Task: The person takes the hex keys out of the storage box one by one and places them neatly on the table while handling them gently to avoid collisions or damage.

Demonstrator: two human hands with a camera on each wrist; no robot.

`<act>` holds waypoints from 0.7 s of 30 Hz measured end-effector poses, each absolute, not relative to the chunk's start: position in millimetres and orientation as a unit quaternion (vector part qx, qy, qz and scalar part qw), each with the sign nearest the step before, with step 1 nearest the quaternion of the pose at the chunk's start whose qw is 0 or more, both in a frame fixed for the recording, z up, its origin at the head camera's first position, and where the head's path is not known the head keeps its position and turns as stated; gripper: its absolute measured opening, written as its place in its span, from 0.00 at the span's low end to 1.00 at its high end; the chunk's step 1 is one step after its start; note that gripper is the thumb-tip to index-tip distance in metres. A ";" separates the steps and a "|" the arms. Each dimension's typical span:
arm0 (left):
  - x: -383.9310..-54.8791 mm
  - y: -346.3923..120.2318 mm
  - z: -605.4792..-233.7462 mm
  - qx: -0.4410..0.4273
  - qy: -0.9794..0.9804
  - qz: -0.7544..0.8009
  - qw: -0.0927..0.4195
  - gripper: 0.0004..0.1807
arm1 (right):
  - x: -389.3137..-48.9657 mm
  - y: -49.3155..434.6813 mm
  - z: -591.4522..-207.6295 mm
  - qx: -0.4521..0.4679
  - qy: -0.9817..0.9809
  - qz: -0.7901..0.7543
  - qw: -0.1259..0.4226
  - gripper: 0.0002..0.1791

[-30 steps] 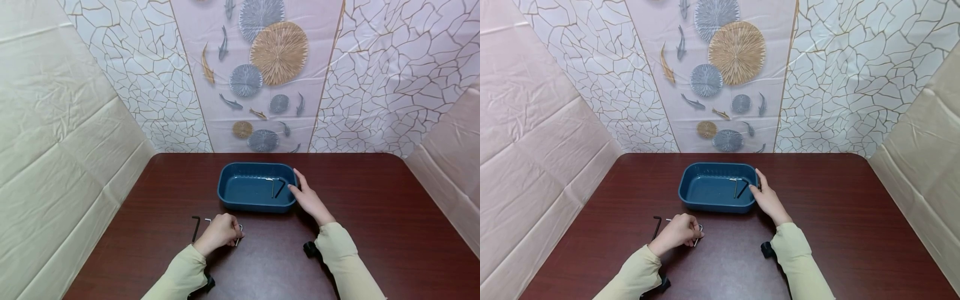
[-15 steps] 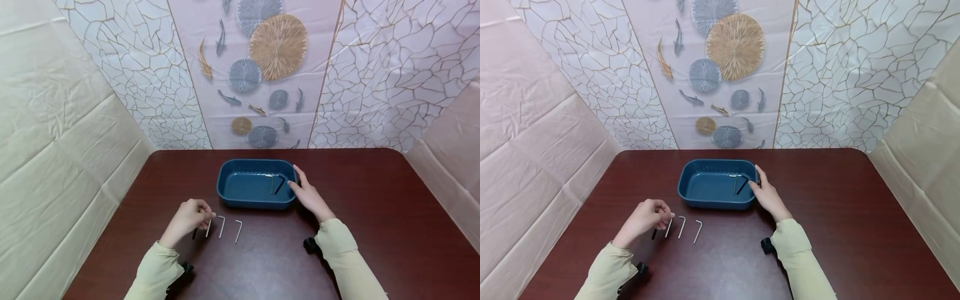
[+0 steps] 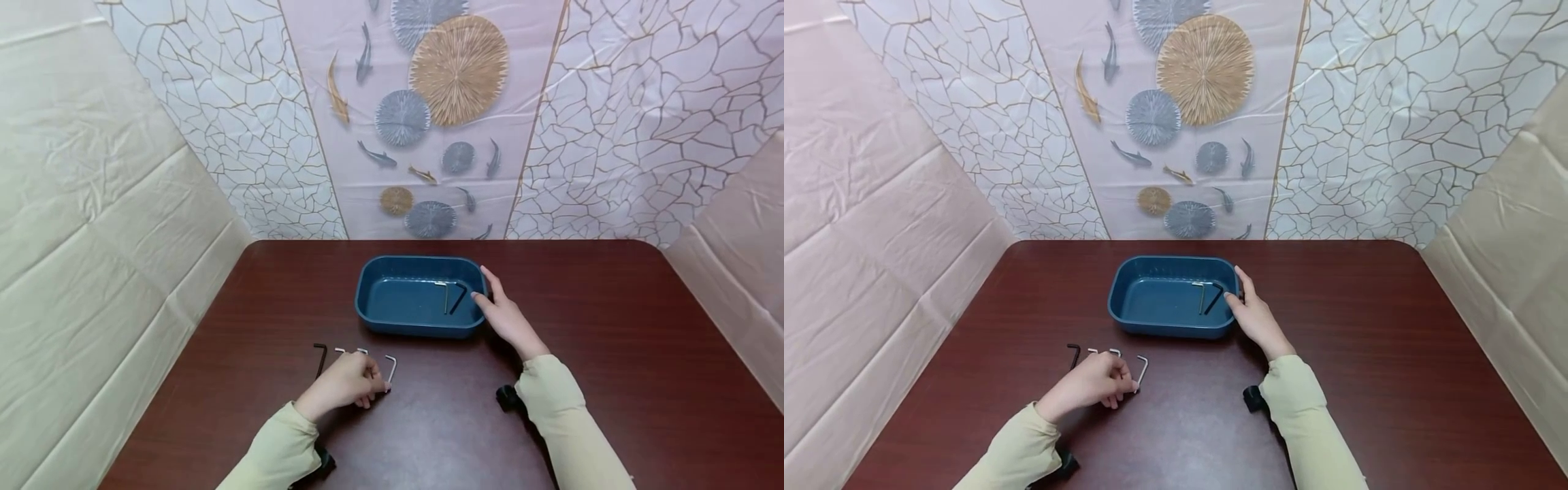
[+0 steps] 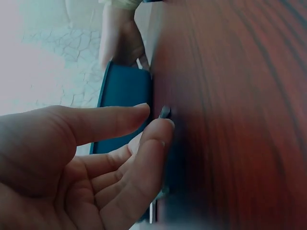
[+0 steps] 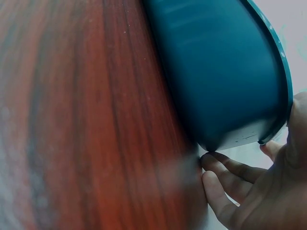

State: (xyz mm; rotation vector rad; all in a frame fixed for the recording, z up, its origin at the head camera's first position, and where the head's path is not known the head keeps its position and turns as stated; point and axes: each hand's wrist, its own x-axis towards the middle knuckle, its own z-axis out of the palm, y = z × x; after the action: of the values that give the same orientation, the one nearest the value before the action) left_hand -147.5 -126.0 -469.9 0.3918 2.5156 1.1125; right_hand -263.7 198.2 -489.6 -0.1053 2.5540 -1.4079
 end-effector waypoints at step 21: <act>-152.4 -112.3 -472.6 0.111 0.899 0.380 0.187 0.14 | -259.5 199.1 -487.0 -0.043 0.862 -0.491 0.119 0.40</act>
State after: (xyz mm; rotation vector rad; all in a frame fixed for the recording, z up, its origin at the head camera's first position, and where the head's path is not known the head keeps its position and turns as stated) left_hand -152.4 -112.3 -472.6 0.3115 2.5311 1.0698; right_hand -259.5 199.1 -487.0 -0.1255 2.5203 -1.4371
